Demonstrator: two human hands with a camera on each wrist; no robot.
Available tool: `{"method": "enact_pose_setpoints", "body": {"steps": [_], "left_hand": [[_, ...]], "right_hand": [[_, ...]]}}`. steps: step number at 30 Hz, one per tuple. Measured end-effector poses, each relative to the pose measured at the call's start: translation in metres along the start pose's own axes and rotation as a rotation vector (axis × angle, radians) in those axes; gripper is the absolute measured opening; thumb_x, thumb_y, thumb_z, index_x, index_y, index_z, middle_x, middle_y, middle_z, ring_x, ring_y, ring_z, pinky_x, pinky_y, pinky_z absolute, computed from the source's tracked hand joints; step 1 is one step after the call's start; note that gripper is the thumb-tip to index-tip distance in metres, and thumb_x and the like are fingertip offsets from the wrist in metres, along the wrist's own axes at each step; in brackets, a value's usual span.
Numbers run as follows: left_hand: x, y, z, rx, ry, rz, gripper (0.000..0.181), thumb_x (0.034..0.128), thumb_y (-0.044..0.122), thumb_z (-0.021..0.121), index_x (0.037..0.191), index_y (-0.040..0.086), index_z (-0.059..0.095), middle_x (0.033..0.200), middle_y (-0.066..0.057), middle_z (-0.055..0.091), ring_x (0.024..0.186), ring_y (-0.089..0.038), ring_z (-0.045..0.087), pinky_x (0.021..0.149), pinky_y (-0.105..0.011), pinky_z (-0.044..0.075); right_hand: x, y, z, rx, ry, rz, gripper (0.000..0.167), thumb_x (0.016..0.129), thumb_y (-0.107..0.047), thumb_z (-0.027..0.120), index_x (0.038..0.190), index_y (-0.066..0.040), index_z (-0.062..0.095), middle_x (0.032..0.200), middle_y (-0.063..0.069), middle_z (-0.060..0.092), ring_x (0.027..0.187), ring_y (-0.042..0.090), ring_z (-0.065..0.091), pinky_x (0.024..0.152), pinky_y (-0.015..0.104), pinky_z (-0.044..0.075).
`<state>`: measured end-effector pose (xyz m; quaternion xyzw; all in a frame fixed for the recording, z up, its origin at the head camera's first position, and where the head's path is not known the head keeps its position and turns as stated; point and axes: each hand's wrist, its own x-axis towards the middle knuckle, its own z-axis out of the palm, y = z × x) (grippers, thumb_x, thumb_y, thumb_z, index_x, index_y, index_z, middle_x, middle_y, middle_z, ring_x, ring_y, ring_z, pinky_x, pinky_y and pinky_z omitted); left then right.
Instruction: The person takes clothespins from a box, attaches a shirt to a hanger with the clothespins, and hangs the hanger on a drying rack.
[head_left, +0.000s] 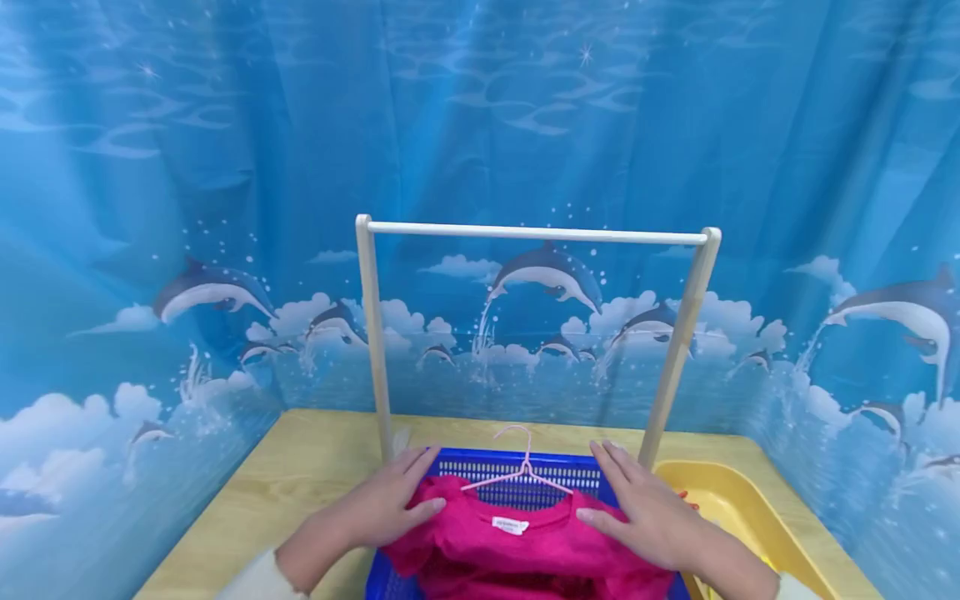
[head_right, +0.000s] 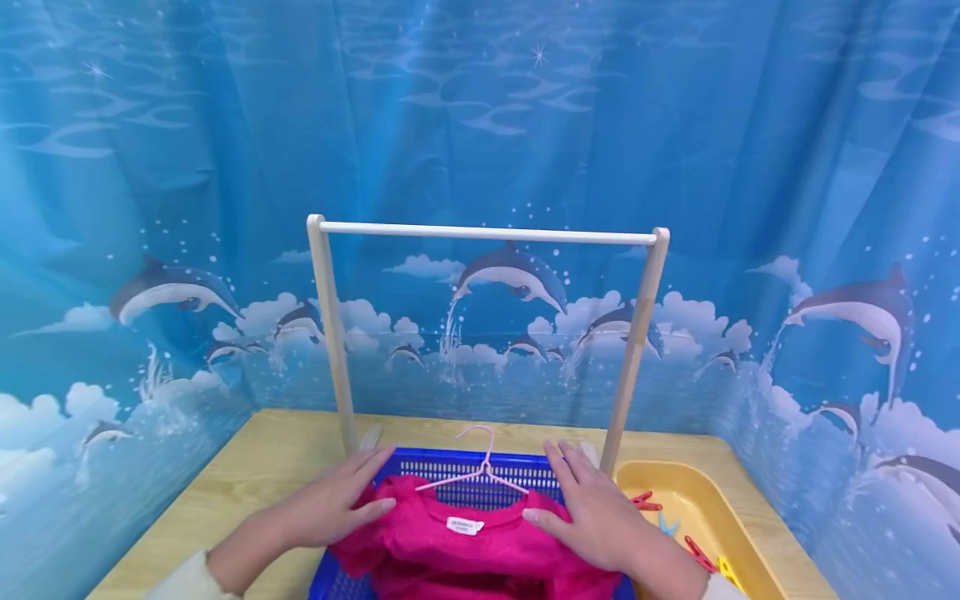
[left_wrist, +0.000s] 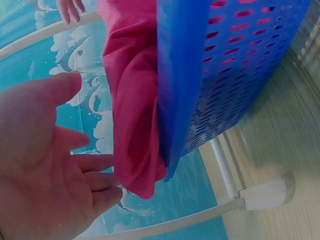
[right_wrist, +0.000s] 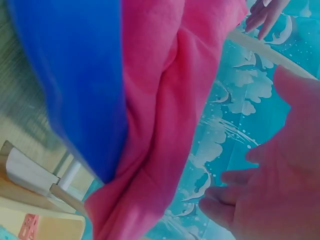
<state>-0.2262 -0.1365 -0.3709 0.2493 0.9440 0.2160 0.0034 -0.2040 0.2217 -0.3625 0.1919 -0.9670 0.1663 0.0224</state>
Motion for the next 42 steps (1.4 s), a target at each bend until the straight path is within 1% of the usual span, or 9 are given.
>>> {"method": "enact_pose_setpoints", "body": {"steps": [3,7,13,21,25,31,35,38,42], "left_hand": [[0.001,0.000,0.001,0.010,-0.021,0.000,0.069,0.0968,0.040,0.057,0.147,-0.001,0.035,0.149,-0.023,0.036,0.138,-0.043,0.030,0.110,-0.056,0.029],[0.001,-0.002,0.003,0.054,-0.024,0.021,0.064,0.0974,0.036,0.058,0.142,-0.006,0.041,0.147,-0.025,0.039,0.137,-0.044,0.033,0.109,-0.056,0.029],[0.001,-0.002,0.008,0.128,0.018,0.073,0.055,0.0975,0.028,0.058,0.135,-0.011,0.047,0.139,-0.029,0.046,0.131,-0.045,0.041,0.106,-0.056,0.034],[-0.001,-0.005,0.017,0.247,0.002,0.087,0.047,0.0982,0.022,0.056,0.133,-0.009,0.051,0.132,-0.026,0.054,0.125,-0.039,0.050,0.104,-0.052,0.039],[0.000,-0.008,0.020,0.320,0.046,0.132,0.043,0.0970,0.021,0.058,0.130,-0.006,0.055,0.123,-0.021,0.061,0.117,-0.033,0.057,0.099,-0.047,0.045],[0.002,-0.009,0.022,0.424,0.179,0.246,0.033,0.0898,0.017,0.067,0.116,-0.002,0.066,0.097,-0.011,0.068,0.093,-0.026,0.065,0.084,-0.040,0.053],[0.004,-0.010,0.025,0.460,0.218,0.244,0.027,0.0879,0.017,0.069,0.109,0.001,0.068,0.089,-0.007,0.066,0.086,-0.024,0.063,0.079,-0.039,0.053],[0.004,-0.010,0.030,0.477,0.226,0.244,0.022,0.0889,0.017,0.067,0.106,0.003,0.068,0.088,-0.005,0.065,0.085,-0.023,0.062,0.077,-0.038,0.053],[0.004,-0.010,0.036,0.478,0.265,0.260,0.014,0.0885,0.015,0.067,0.099,0.006,0.066,0.085,-0.003,0.062,0.081,-0.021,0.060,0.073,-0.035,0.052]], "right_hand": [[0.002,0.002,0.002,0.042,-0.042,0.004,0.087,0.093,-0.061,0.050,0.153,-0.003,0.022,0.157,0.021,0.022,0.142,0.044,0.021,0.107,0.061,0.028],[0.003,0.005,0.007,0.051,-0.037,-0.043,0.081,0.095,-0.048,0.056,0.149,0.005,0.028,0.153,0.025,0.029,0.141,0.044,0.025,0.108,0.058,0.028],[0.004,0.008,0.018,-0.014,-0.002,-0.118,0.066,0.097,-0.035,0.058,0.142,0.009,0.038,0.145,0.026,0.042,0.134,0.043,0.038,0.105,0.055,0.035],[0.003,0.014,0.028,-0.107,0.046,-0.193,0.053,0.095,-0.022,0.062,0.133,0.012,0.048,0.134,0.028,0.052,0.124,0.044,0.049,0.100,0.055,0.041],[0.004,0.018,0.032,-0.148,0.090,-0.207,0.045,0.093,-0.017,0.064,0.128,0.009,0.054,0.125,0.023,0.060,0.117,0.038,0.057,0.096,0.051,0.046],[0.009,0.019,0.036,-0.139,0.118,-0.177,0.033,0.091,-0.014,0.066,0.121,0.000,0.063,0.106,0.012,0.070,0.098,0.028,0.068,0.082,0.044,0.054],[0.009,0.018,0.038,-0.153,0.156,-0.194,0.035,0.088,-0.010,0.069,0.121,0.000,0.062,0.103,0.011,0.070,0.095,0.027,0.067,0.082,0.044,0.054],[0.007,0.019,0.040,-0.161,0.145,-0.166,0.036,0.087,-0.009,0.070,0.121,0.001,0.062,0.101,0.010,0.068,0.094,0.026,0.066,0.083,0.044,0.053],[0.005,0.020,0.043,-0.177,0.177,-0.137,0.027,0.085,-0.008,0.070,0.111,-0.002,0.067,0.092,0.002,0.067,0.086,0.020,0.064,0.078,0.040,0.054]]}}
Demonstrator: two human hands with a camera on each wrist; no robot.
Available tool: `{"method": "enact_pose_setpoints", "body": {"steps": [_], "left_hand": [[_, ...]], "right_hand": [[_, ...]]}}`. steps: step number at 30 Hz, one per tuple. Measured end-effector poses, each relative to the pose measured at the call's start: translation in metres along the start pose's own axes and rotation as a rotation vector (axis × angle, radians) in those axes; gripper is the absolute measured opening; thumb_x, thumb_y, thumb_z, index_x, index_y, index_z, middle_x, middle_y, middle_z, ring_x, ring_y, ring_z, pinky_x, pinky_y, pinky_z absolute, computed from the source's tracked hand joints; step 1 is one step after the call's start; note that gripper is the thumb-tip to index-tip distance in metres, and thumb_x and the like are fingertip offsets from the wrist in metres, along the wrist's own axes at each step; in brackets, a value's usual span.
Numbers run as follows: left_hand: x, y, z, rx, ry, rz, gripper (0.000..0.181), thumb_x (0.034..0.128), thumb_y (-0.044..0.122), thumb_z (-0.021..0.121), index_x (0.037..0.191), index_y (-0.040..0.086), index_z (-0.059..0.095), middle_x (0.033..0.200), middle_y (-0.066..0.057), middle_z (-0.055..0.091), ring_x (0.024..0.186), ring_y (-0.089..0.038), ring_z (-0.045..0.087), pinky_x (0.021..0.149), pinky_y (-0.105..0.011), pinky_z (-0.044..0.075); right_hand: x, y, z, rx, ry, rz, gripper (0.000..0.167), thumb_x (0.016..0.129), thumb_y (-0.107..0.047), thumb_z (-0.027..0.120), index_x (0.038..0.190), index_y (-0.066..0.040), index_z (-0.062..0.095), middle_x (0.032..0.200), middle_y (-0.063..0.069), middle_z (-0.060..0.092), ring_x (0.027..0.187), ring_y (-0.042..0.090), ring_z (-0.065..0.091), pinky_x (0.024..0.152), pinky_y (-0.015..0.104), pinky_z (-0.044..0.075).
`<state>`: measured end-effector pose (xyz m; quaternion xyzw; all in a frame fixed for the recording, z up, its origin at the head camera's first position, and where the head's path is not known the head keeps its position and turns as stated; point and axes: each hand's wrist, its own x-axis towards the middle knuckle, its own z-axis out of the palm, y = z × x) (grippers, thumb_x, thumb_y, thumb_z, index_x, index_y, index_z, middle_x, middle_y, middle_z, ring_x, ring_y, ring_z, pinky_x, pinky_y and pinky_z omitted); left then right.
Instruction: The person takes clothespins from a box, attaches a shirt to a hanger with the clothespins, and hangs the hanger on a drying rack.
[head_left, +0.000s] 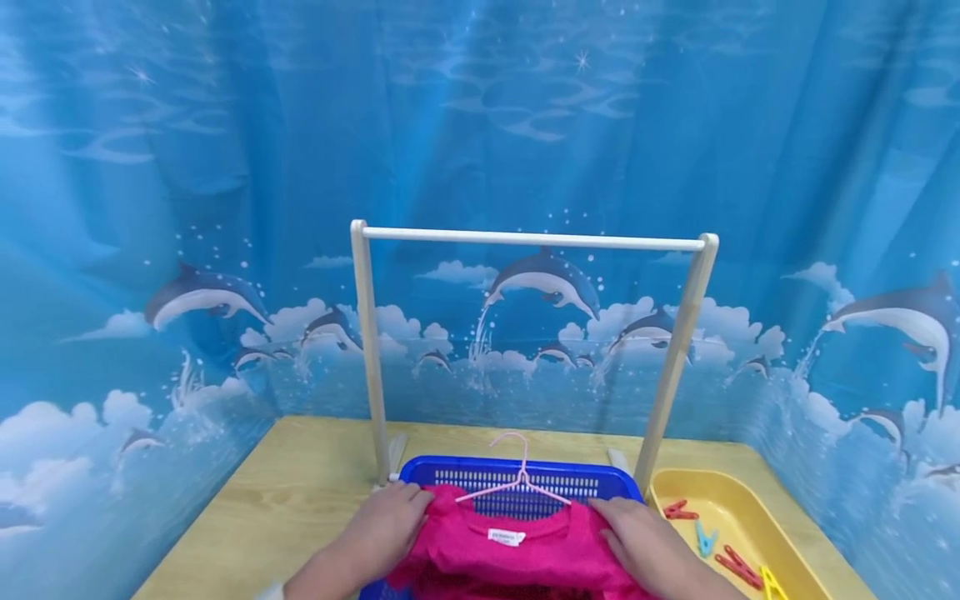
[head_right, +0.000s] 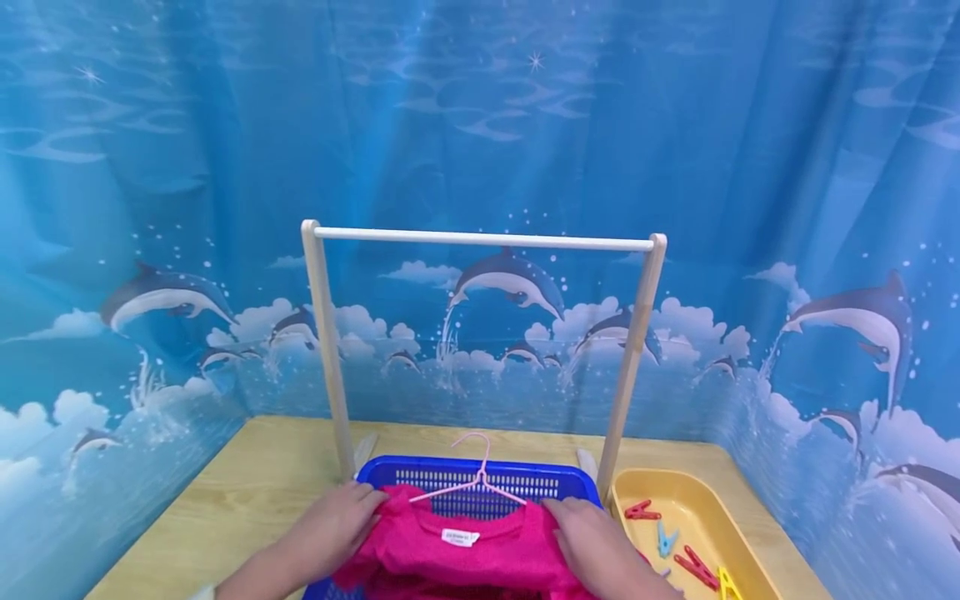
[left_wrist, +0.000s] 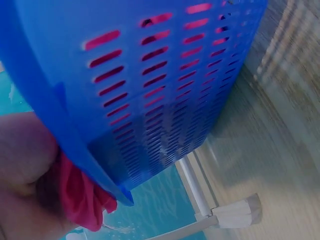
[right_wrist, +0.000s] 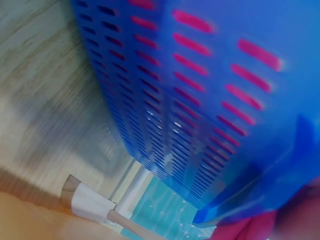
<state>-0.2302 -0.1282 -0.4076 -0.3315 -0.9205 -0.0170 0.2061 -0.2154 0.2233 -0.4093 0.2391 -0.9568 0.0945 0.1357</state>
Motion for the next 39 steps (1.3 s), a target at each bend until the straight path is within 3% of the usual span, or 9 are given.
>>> {"method": "enact_pose_setpoints", "body": {"steps": [6,16,21,28,35,39], "left_hand": [[0.000,0.001,0.004,0.026,0.069,-0.008,0.009,0.0869,0.014,0.068,0.091,0.008,0.062,0.079,-0.001,0.057,0.076,-0.018,0.055,0.067,-0.032,0.049],[-0.006,0.005,0.015,0.045,0.147,0.004,0.015,0.0818,0.016,0.070,0.084,0.012,0.056,0.076,0.002,0.051,0.072,-0.018,0.051,0.061,-0.031,0.043],[-0.003,0.005,0.013,0.050,0.167,-0.036,0.013,0.0829,0.015,0.070,0.086,0.011,0.058,0.079,0.001,0.052,0.074,-0.018,0.052,0.060,-0.032,0.043],[-0.002,0.003,0.007,0.012,0.206,-0.063,0.011,0.0853,0.013,0.069,0.091,0.011,0.059,0.082,0.002,0.052,0.076,-0.017,0.053,0.058,-0.029,0.041],[0.000,0.001,0.004,0.000,0.270,-0.068,0.013,0.0843,0.011,0.070,0.094,0.011,0.061,0.085,0.002,0.054,0.079,-0.015,0.055,0.059,-0.030,0.044],[-0.001,0.003,0.003,-0.004,0.249,-0.108,0.013,0.0858,0.013,0.068,0.096,0.010,0.061,0.088,0.001,0.055,0.084,-0.015,0.055,0.064,-0.032,0.046]], "right_hand": [[0.000,0.000,0.002,0.006,0.123,0.030,0.017,0.079,-0.005,0.073,0.095,-0.009,0.070,0.084,-0.003,0.066,0.081,0.016,0.064,0.075,0.036,0.054],[-0.008,0.001,0.008,0.050,0.156,0.114,0.016,0.075,-0.007,0.074,0.084,-0.017,0.064,0.077,-0.012,0.057,0.071,0.002,0.050,0.066,0.028,0.049],[-0.003,-0.001,0.005,0.069,0.168,0.167,0.017,0.076,-0.008,0.074,0.084,-0.019,0.064,0.077,-0.013,0.055,0.071,0.003,0.048,0.067,0.027,0.048],[0.002,0.000,0.006,0.047,0.347,0.098,0.024,0.069,-0.004,0.076,0.080,-0.020,0.063,0.071,-0.016,0.048,0.067,0.001,0.042,0.060,0.024,0.044],[0.003,0.003,0.006,0.035,0.477,0.044,0.028,0.065,-0.003,0.078,0.082,-0.021,0.065,0.074,-0.016,0.051,0.068,-0.001,0.043,0.059,0.023,0.044],[0.003,0.004,0.006,0.042,0.537,-0.014,0.028,0.064,-0.002,0.076,0.082,-0.019,0.065,0.073,-0.016,0.050,0.068,-0.002,0.042,0.058,0.021,0.043]]}}
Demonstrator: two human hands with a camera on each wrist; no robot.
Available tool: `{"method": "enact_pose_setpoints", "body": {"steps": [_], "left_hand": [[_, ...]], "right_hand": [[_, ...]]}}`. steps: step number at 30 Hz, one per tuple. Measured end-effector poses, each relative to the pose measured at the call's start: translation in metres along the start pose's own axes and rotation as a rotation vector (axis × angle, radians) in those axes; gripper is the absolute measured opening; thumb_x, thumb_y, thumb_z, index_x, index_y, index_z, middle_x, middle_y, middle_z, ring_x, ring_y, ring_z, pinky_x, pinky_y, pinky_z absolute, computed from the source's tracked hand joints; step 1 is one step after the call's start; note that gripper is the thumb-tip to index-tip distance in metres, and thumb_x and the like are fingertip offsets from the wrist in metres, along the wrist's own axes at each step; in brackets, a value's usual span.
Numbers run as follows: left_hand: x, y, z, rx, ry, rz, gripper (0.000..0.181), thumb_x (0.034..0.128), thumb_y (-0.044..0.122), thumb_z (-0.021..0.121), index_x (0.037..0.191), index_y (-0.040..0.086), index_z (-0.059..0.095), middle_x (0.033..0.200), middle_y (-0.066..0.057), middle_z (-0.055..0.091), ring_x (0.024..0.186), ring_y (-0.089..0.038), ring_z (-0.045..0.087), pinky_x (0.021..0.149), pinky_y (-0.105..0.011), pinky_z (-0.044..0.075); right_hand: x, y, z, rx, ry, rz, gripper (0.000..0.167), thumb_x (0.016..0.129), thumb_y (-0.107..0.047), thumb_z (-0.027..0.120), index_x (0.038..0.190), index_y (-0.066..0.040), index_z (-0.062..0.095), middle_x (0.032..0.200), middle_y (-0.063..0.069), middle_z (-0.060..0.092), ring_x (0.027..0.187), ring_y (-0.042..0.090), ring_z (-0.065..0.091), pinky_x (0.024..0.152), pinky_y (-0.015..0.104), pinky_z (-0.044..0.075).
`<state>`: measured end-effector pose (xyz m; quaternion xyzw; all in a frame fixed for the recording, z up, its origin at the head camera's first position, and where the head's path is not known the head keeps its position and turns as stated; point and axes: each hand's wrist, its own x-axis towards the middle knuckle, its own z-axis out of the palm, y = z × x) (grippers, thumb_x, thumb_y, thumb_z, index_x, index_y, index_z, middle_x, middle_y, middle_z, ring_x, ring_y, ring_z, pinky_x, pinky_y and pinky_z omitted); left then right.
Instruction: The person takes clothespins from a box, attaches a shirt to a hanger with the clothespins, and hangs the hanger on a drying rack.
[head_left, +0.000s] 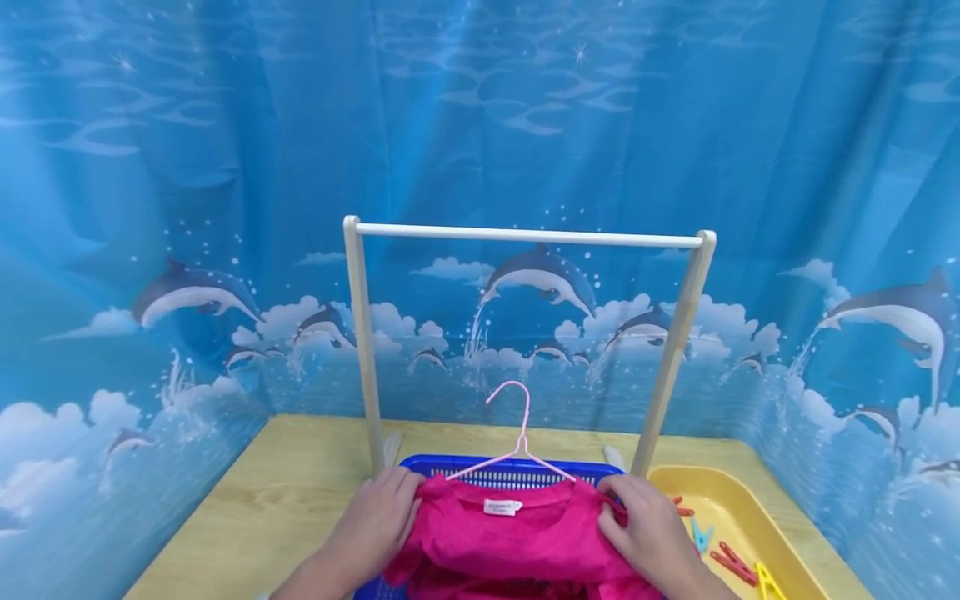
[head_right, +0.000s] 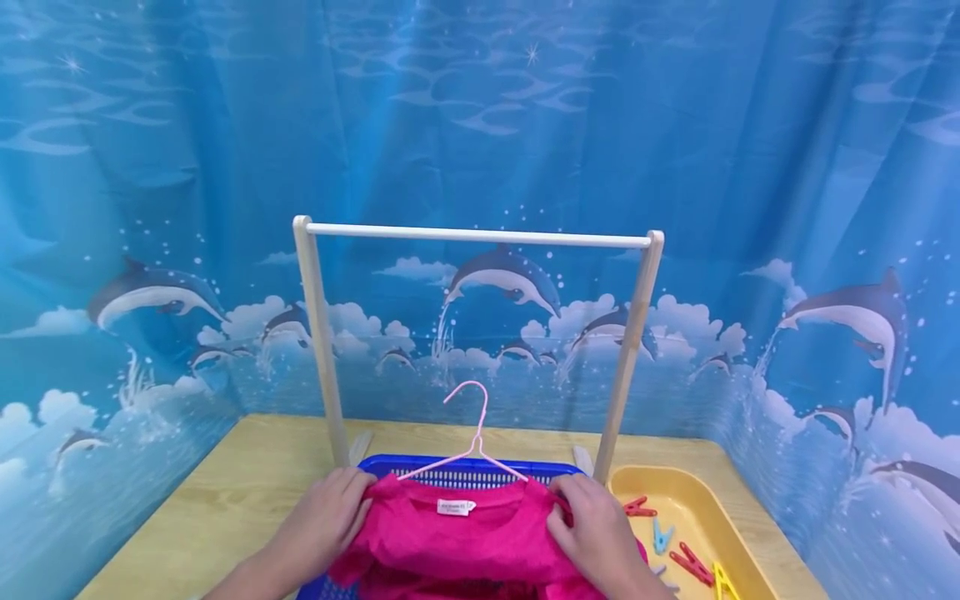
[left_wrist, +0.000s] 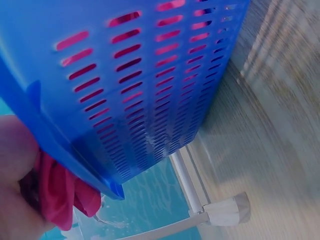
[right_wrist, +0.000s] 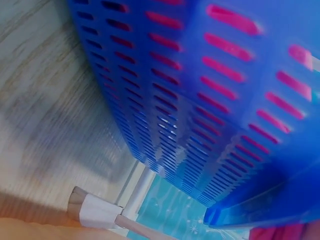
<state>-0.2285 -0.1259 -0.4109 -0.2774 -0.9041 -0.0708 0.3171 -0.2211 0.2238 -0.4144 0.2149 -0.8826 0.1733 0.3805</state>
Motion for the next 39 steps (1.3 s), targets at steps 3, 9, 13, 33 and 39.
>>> {"method": "enact_pose_setpoints", "body": {"steps": [3,9,13,33,39], "left_hand": [[-0.002,0.002,0.001,-0.017,-0.017,-0.041,0.013,0.0876,0.012,0.067,0.098,0.010,0.061,0.089,0.001,0.056,0.087,-0.015,0.055,0.068,-0.033,0.047],[0.001,0.000,0.004,-0.037,0.133,-0.005,0.018,0.0824,0.009,0.070,0.097,0.008,0.059,0.089,-0.001,0.057,0.086,-0.018,0.057,0.064,-0.035,0.047],[0.004,-0.001,0.003,-0.040,0.160,0.004,0.019,0.0812,0.009,0.070,0.096,0.009,0.059,0.089,0.000,0.057,0.086,-0.017,0.056,0.063,-0.033,0.045],[0.011,-0.007,-0.002,-0.115,0.193,0.022,0.017,0.0820,0.007,0.068,0.097,0.007,0.060,0.095,-0.008,0.062,0.099,-0.034,0.062,0.076,-0.048,0.052],[0.013,-0.012,-0.009,-0.188,0.204,0.022,0.019,0.0813,0.003,0.071,0.096,0.008,0.060,0.089,-0.002,0.058,0.085,-0.019,0.057,0.074,-0.039,0.051]], "right_hand": [[0.000,0.001,0.000,0.013,0.041,-0.047,0.027,0.063,-0.002,0.074,0.082,-0.018,0.064,0.074,-0.016,0.050,0.068,-0.002,0.041,0.058,0.020,0.042],[0.007,0.001,-0.004,0.008,0.063,-0.067,0.025,0.064,-0.001,0.070,0.083,-0.016,0.064,0.074,-0.014,0.051,0.067,-0.001,0.042,0.057,0.020,0.042],[0.008,0.002,-0.006,-0.003,0.050,-0.053,0.024,0.064,-0.002,0.070,0.084,-0.015,0.065,0.076,-0.012,0.056,0.068,0.001,0.045,0.059,0.024,0.046],[0.010,0.004,-0.011,0.018,0.186,-0.104,0.024,0.064,-0.002,0.070,0.083,-0.016,0.065,0.078,-0.010,0.059,0.069,0.006,0.054,0.061,0.020,0.046],[0.016,0.000,-0.014,0.058,0.200,-0.100,0.027,0.064,0.001,0.071,0.082,-0.017,0.065,0.077,-0.012,0.058,0.067,0.003,0.050,0.059,0.018,0.043]]}}
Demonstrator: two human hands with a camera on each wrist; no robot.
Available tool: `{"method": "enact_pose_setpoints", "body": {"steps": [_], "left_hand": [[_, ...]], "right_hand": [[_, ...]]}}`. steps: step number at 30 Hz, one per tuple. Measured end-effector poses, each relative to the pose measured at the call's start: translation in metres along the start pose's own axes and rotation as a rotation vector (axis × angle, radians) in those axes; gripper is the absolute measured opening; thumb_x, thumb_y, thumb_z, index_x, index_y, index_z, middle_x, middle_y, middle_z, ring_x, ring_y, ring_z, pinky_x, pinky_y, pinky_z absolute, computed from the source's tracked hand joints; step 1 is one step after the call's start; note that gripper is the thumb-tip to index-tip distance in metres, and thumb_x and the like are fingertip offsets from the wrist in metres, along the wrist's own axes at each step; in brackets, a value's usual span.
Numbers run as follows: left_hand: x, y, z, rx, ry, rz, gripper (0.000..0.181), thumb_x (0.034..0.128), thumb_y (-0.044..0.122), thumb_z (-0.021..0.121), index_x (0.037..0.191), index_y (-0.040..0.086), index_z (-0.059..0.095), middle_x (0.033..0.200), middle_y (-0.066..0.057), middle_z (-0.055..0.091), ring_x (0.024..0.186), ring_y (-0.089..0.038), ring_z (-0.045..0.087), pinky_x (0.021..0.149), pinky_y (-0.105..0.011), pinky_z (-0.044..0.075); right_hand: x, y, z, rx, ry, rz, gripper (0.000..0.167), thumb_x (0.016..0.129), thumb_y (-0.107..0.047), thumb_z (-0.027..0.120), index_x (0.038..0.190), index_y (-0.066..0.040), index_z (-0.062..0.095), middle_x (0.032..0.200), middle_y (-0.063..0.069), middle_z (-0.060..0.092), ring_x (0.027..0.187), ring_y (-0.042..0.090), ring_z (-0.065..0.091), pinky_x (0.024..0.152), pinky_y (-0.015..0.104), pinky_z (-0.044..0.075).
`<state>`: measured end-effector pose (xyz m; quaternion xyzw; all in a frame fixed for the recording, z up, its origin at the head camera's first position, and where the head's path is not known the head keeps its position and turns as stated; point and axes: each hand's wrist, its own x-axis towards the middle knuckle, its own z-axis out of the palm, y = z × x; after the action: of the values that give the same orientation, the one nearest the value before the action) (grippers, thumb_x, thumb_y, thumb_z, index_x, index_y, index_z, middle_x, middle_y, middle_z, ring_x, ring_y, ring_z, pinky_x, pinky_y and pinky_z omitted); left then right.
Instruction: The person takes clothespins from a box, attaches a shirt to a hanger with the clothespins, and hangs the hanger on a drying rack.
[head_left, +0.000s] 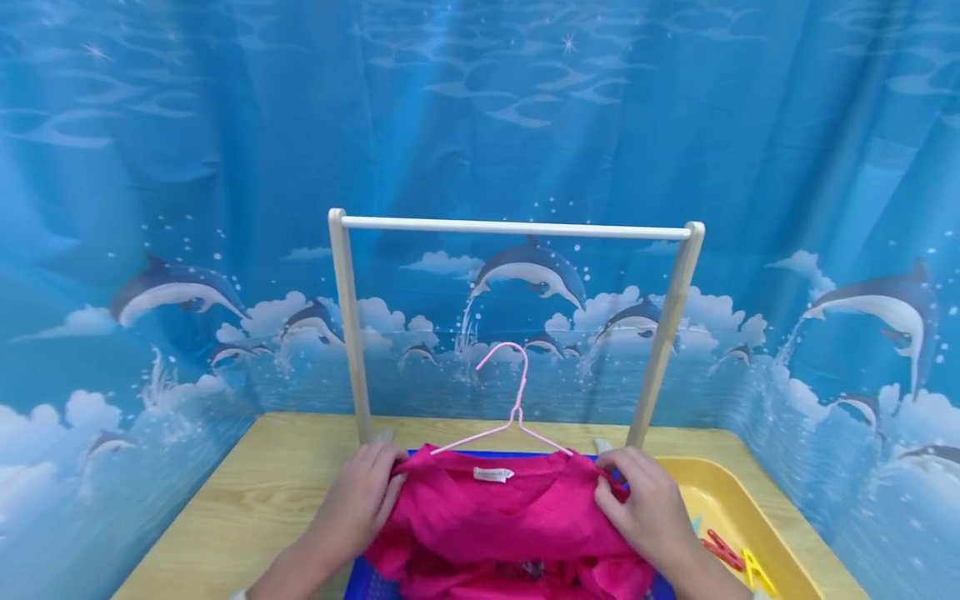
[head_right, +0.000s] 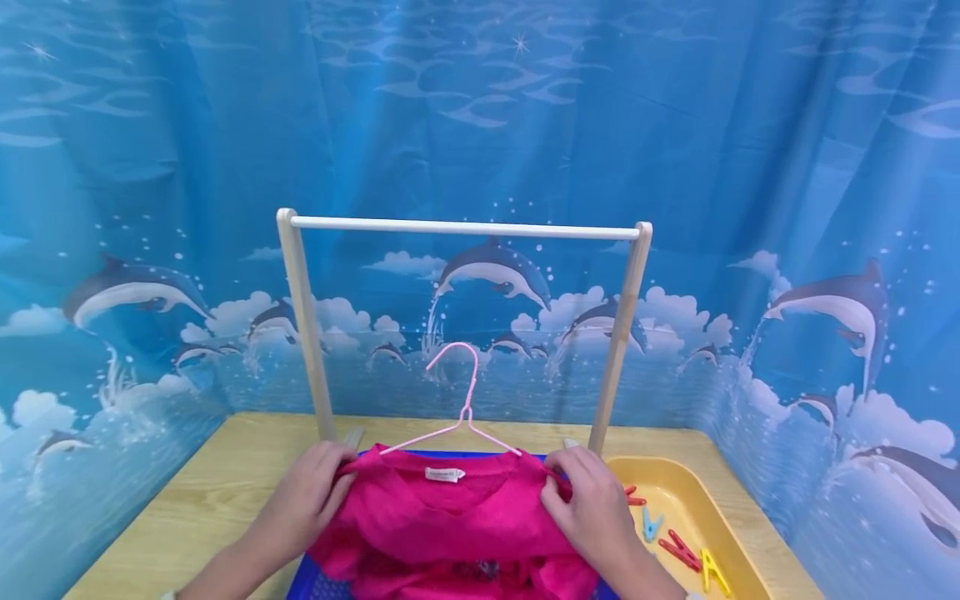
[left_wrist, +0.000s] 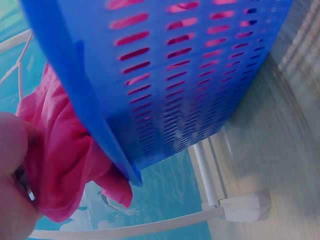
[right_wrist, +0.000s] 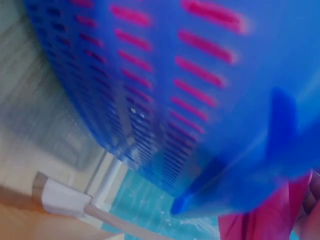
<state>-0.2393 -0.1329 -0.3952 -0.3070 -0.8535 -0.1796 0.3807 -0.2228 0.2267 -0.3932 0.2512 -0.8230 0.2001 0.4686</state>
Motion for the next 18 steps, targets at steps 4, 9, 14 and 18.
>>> {"method": "enact_pose_setpoints", "body": {"steps": [4,9,14,18], "left_hand": [[0.003,-0.003,-0.004,-0.035,0.046,0.039,0.017,0.0814,0.004,0.069,0.096,0.006,0.061,0.091,-0.004,0.058,0.090,-0.024,0.059,0.078,-0.043,0.052],[0.009,-0.003,-0.006,-0.083,0.096,0.103,0.013,0.0846,0.008,0.064,0.096,0.004,0.061,0.091,-0.004,0.057,0.090,-0.022,0.058,0.078,-0.040,0.051],[0.015,-0.001,-0.010,-0.129,0.121,0.125,0.014,0.0820,0.005,0.065,0.096,0.004,0.061,0.091,-0.002,0.057,0.085,-0.016,0.055,0.074,-0.034,0.049],[0.019,0.001,-0.014,-0.169,0.123,0.125,0.016,0.0809,0.002,0.068,0.095,0.005,0.061,0.091,-0.001,0.058,0.086,-0.015,0.054,0.074,-0.030,0.049]], "right_hand": [[0.006,-0.001,-0.004,0.025,-0.001,0.026,0.027,0.064,0.003,0.071,0.081,-0.017,0.064,0.076,-0.012,0.057,0.065,0.003,0.049,0.057,0.015,0.041],[0.011,0.001,-0.014,0.040,0.002,0.037,0.028,0.064,0.004,0.072,0.081,-0.017,0.064,0.076,-0.012,0.057,0.065,0.004,0.051,0.055,0.015,0.043],[0.017,0.000,-0.024,0.044,-0.008,0.053,0.027,0.066,0.003,0.073,0.081,-0.017,0.064,0.077,-0.012,0.058,0.067,0.002,0.052,0.057,0.013,0.043],[0.022,0.000,-0.030,0.070,0.003,0.054,0.029,0.065,0.005,0.073,0.081,-0.018,0.064,0.076,-0.013,0.057,0.066,0.002,0.051,0.056,0.012,0.041]]}}
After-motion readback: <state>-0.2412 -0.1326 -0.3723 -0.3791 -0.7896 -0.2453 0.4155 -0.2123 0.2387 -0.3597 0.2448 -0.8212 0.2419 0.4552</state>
